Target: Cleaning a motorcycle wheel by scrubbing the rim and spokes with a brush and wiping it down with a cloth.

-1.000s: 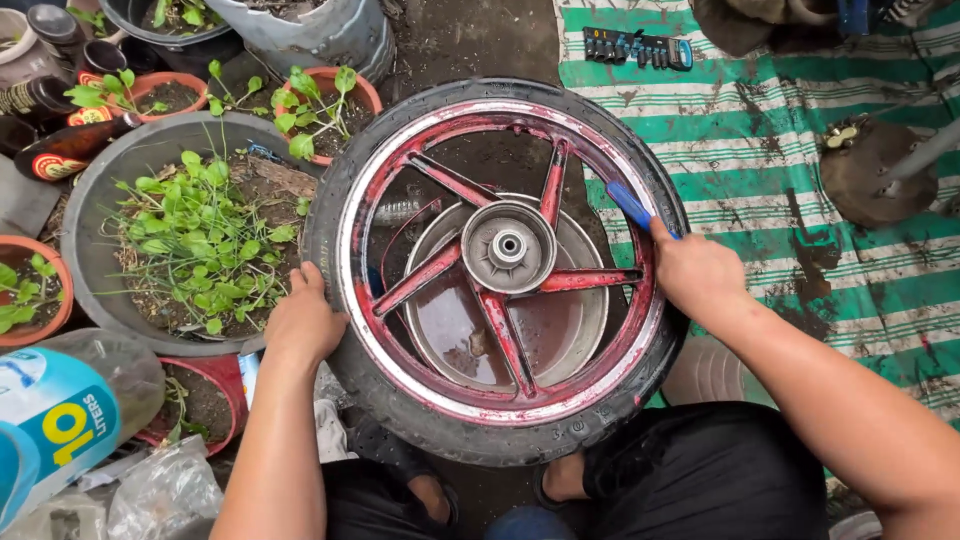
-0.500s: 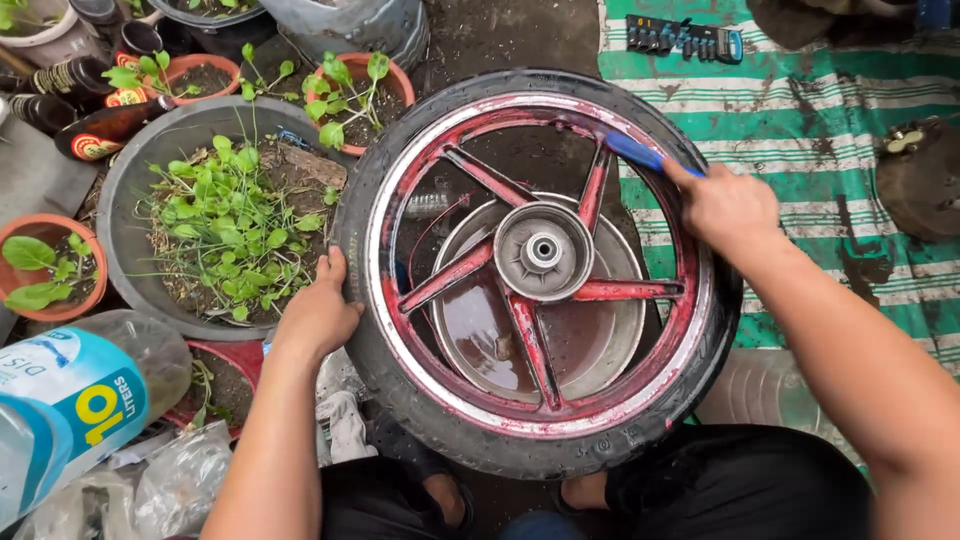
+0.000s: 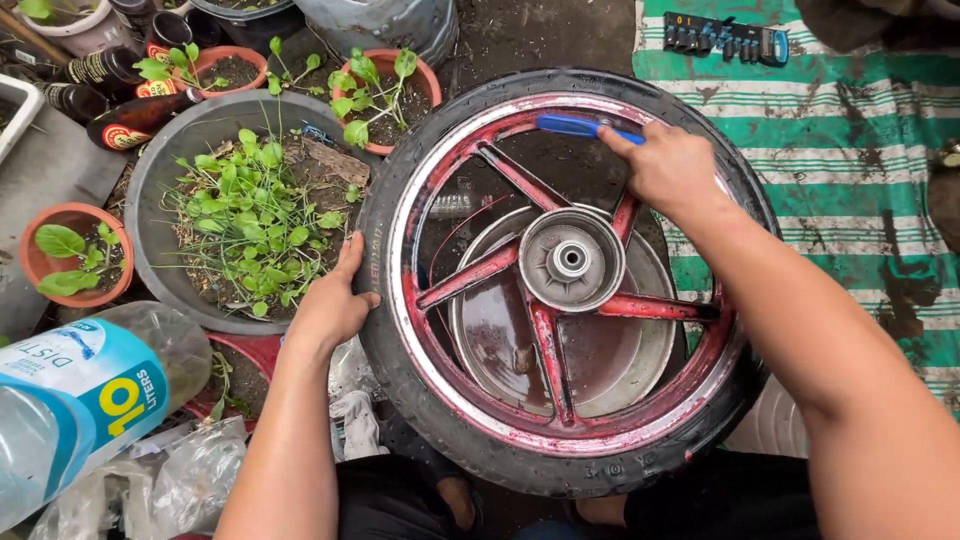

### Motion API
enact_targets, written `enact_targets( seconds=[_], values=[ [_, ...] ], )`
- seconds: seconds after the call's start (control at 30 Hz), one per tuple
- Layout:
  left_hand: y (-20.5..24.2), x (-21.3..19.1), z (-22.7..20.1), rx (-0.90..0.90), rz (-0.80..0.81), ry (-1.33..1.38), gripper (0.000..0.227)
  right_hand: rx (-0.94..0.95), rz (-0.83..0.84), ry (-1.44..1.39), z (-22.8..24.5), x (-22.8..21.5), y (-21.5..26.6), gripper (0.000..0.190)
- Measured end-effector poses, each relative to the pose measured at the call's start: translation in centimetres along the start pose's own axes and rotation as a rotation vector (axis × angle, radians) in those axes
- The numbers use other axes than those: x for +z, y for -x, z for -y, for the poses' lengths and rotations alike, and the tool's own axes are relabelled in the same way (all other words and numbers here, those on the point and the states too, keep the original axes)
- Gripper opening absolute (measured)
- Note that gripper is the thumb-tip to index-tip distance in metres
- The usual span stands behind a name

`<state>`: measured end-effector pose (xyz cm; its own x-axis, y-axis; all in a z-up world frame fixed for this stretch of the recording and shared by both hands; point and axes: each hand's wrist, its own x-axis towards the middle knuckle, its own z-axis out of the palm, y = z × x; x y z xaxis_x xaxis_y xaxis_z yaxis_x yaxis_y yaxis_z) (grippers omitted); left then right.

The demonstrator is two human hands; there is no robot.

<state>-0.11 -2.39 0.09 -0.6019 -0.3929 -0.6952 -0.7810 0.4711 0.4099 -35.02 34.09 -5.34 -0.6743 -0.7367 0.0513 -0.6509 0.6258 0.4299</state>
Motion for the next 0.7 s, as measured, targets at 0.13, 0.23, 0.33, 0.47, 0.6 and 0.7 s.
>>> enact_targets(
  seconds=[0.13, 0.23, 0.33, 0.47, 0.6, 0.7],
  values=[
    [1.3, -0.8, -0.9, -0.126, -0.013, 0.163, 0.099, 0.155, 0.032, -0.05, -4.4, -2.8, 5.7, 0.06],
    [-0.1, -0.3, 0.3, -0.112, 0.012, 0.129, 0.095, 0.358, 0.481, -0.255, -5.8, -5.5, 7.3, 0.06],
    [1.1, -1.1, -1.1, -0.175, 0.037, 0.118, 0.094, 0.45, 0.498, -0.318, -6.5, -4.4, 5.4, 0.048],
    [1.0, -1.2, -1.3, -0.193, 0.062, 0.087, 0.094, 0.331, 0.45, -0.308, -3.7, -4.9, -1.1, 0.048],
    [-3.3, 1.6, 4.0, 0.056, -0.072, -0.057, 0.096, 0.15, 0.292, -0.409, 0.8, -3.0, -6.2, 0.041],
    [-3.8, 1.6, 4.7, 0.058, -0.076, -0.013, 0.096, 0.172, 0.304, -0.44, 0.0, -5.2, -3.6, 0.042]
  ],
)
